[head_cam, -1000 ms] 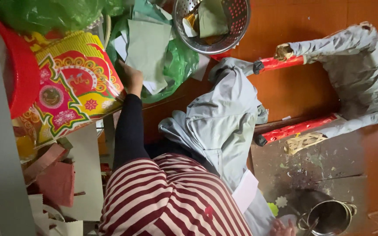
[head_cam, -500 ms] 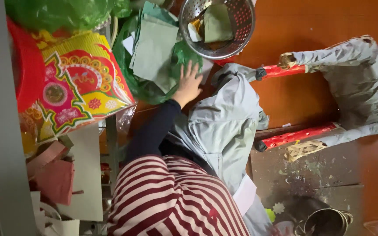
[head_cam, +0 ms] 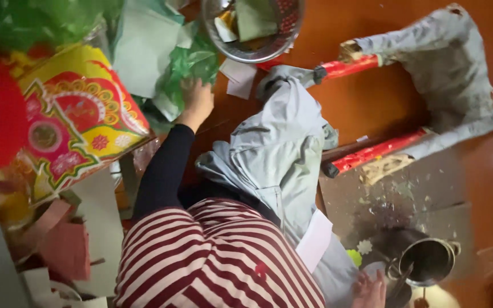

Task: Assembling and decorating a bamboo-framed paper giraffe using paper strips and glue.

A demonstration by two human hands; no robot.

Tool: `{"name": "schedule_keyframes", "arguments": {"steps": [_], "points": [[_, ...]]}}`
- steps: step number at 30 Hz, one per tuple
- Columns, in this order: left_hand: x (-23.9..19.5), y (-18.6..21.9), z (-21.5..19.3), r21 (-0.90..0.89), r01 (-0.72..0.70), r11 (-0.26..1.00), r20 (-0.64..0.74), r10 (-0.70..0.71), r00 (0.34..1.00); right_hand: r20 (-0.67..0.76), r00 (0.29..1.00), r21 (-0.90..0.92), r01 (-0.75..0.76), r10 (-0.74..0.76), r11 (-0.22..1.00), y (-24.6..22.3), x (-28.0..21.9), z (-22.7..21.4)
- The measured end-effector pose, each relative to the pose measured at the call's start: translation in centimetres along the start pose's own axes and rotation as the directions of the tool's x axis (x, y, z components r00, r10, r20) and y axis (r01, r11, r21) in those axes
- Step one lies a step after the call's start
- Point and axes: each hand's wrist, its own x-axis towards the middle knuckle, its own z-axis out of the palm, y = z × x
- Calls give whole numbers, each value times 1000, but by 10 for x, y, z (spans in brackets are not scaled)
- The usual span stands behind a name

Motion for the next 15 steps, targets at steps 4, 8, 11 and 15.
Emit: {"name": "schedule_keyframes", "arguments": {"steps": [4,8,11,15], "points": [[-8,93,-40,-189,-378,906,-243,330,912,-102,993,74,63,-56,995,21,38,65],[-33,210,-65,-300,-810,503,-438,682,586,-398,862,-103,298,-314,949,43,16,103],[-85,294,-69,-379,-910,166,-474,810,345,-569,594,-594,181,-569,784,26,-29,165],[-179,375,-70,-501,-821,-273,-382,921,-74,-556,461,-809,-108,-691,578,47,-71,188]]}}
